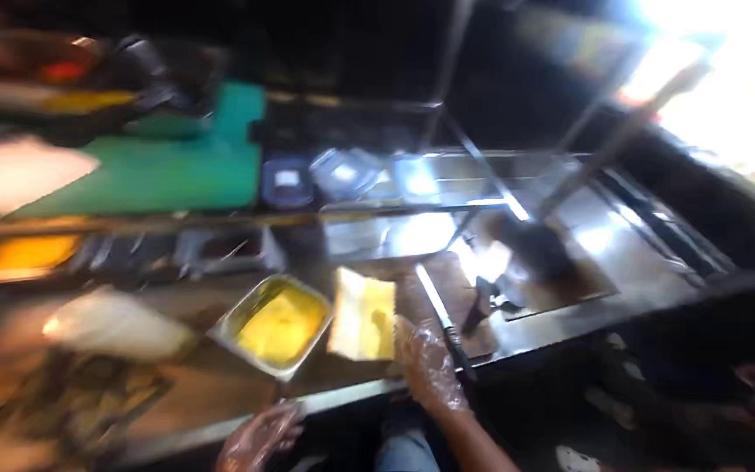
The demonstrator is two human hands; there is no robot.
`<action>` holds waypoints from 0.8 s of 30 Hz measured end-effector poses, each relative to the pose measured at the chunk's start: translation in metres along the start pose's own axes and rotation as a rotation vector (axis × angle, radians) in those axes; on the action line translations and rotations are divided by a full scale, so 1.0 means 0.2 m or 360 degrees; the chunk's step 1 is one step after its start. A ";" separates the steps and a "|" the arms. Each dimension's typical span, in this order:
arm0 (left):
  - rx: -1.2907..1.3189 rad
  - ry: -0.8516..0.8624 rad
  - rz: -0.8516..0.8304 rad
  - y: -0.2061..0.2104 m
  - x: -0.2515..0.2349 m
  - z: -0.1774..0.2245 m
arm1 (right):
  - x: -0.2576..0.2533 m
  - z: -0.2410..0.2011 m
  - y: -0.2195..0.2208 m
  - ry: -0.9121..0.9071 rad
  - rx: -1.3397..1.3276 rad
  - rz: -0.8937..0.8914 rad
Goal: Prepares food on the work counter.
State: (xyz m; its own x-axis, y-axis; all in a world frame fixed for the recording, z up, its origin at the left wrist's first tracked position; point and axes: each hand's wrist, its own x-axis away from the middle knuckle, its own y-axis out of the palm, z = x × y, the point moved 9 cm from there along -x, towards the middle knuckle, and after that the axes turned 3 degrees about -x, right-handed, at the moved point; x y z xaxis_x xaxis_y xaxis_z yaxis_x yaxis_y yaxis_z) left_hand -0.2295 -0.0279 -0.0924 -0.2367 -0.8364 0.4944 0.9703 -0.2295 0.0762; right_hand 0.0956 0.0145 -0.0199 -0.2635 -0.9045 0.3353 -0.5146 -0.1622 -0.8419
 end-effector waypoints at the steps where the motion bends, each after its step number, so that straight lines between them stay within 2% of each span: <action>1: 0.0013 -0.0042 0.0052 -0.01 0.02 -0.01 | -0.02 -0.01 0.05 -0.0009 0.0213 -0.0050; 3: -0.0029 -0.0038 0.0090 -0.04 0.06 0.02 | 0.11 -0.04 0.09 -0.0034 0.0443 -0.0087; 5: -0.0060 -0.0013 0.0103 -0.07 0.08 0.04 | 0.26 -0.06 0.08 -0.0019 0.0436 -0.0104; 8: 0.0020 -0.0132 0.0162 -0.10 0.10 -0.04 | 0.16 -0.07 0.04 0.0025 0.0148 -0.0122; 10: -0.0015 -0.0187 0.0132 -0.07 0.11 -0.10 | 0.02 0.00 0.06 -0.0011 0.0159 -0.0026; 12: -0.0184 -0.0095 0.0082 -0.07 0.09 -0.06 | 0.09 -0.01 0.09 -0.0196 0.0302 0.0085; 14: -0.0196 0.0010 0.0107 -0.08 0.05 0.02 | 0.24 -0.04 0.06 -0.0313 0.0202 0.0209; 15: -0.0123 0.0009 0.0131 -0.08 0.05 0.04 | 0.26 -0.05 0.05 -0.0289 0.0097 0.0176; 17: -0.0003 -0.0089 0.0156 -0.08 0.05 0.01 | 0.14 -0.07 0.05 -0.0165 -0.0081 0.0066; 20: -0.0108 -0.0162 0.0116 -0.04 0.03 -0.05 | -0.02 -0.09 0.11 -0.0283 0.0147 0.0289; 22: -0.0214 -0.0096 0.0095 -0.04 0.01 0.02 | 0.13 -0.13 0.12 -0.0393 0.0194 0.0322; 24: -0.0164 -0.0063 0.0174 -0.05 0.02 0.08 | 0.24 -0.12 0.09 -0.0321 -0.0004 0.0192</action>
State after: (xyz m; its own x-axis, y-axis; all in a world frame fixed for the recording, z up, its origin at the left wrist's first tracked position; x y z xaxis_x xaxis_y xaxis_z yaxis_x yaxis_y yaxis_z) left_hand -0.2388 -0.0208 -0.0766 -0.1255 -0.8393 0.5290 0.9795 -0.1894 -0.0683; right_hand 0.0545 -0.0228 -0.0079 -0.1551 -0.9778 0.1408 -0.4913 -0.0473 -0.8697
